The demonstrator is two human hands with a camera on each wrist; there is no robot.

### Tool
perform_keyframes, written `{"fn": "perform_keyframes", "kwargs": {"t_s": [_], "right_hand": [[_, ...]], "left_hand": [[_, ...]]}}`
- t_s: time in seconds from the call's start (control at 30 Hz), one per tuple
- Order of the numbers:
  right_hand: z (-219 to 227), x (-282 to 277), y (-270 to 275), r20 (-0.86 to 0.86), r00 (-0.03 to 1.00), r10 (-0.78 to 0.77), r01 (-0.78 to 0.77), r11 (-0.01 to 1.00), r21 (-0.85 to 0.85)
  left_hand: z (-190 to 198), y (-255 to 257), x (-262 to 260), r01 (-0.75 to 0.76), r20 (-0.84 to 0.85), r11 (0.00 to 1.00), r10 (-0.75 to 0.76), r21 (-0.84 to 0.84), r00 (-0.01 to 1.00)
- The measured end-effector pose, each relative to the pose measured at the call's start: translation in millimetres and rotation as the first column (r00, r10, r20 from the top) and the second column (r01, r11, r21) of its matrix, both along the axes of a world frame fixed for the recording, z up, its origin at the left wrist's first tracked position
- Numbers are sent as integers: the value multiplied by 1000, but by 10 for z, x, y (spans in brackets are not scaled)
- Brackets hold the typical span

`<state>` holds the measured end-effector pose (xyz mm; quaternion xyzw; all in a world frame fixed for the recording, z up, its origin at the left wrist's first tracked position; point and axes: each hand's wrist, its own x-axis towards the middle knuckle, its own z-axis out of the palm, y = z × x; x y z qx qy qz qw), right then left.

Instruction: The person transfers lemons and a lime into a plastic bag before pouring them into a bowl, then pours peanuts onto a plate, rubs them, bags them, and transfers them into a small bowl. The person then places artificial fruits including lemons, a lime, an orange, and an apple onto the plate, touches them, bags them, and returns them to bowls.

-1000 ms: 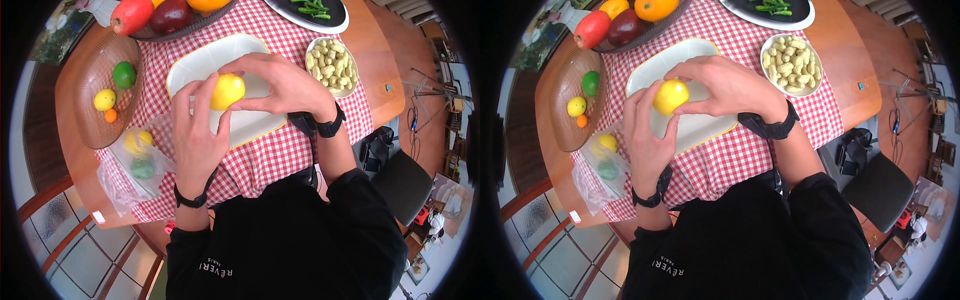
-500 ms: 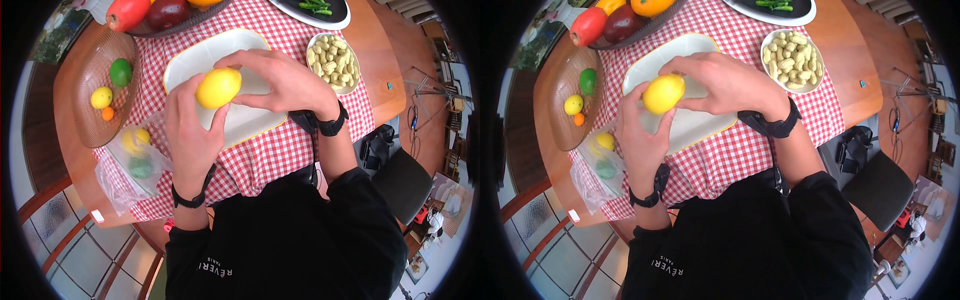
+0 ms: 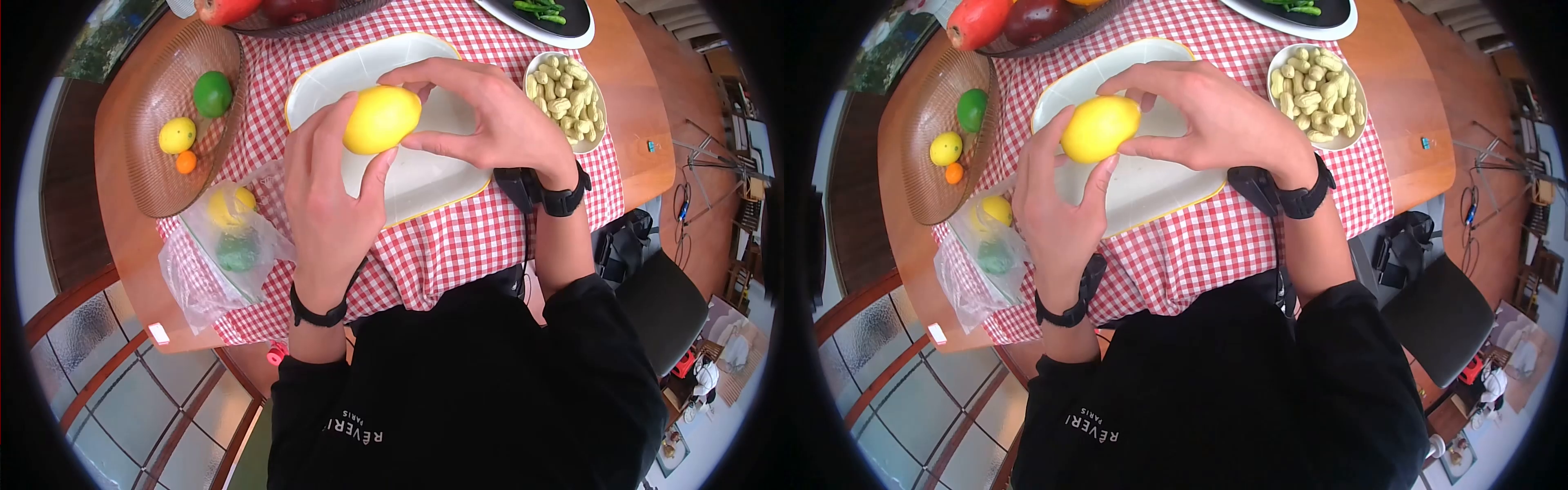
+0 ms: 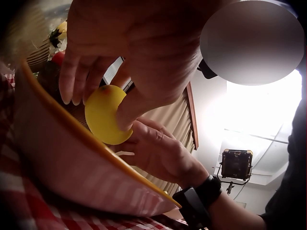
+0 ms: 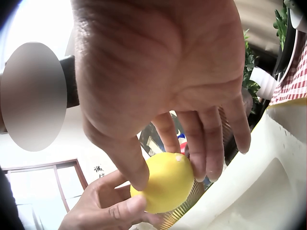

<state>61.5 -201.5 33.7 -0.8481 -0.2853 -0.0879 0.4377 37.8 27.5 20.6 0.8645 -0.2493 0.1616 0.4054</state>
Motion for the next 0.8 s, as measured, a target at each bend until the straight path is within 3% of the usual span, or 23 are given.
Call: {"fn": "perform_keyframes", "kwargs": {"t_s": [0.1,0.57,0.8], "right_hand": [[57,8,-28,-73,997,-3,0,999,-39],[36,1,-2,-75,997,-3,-2,998,-66],[22,13,-9,-86,996,23,-23,1000,5]], "left_hand": [[34,23,4,-20,-8,999,19,-31,1000],[-16,46,19,-53,-41,998,54,21,998],[46,16,-15,-40,-27,999,41,10,999]]}}
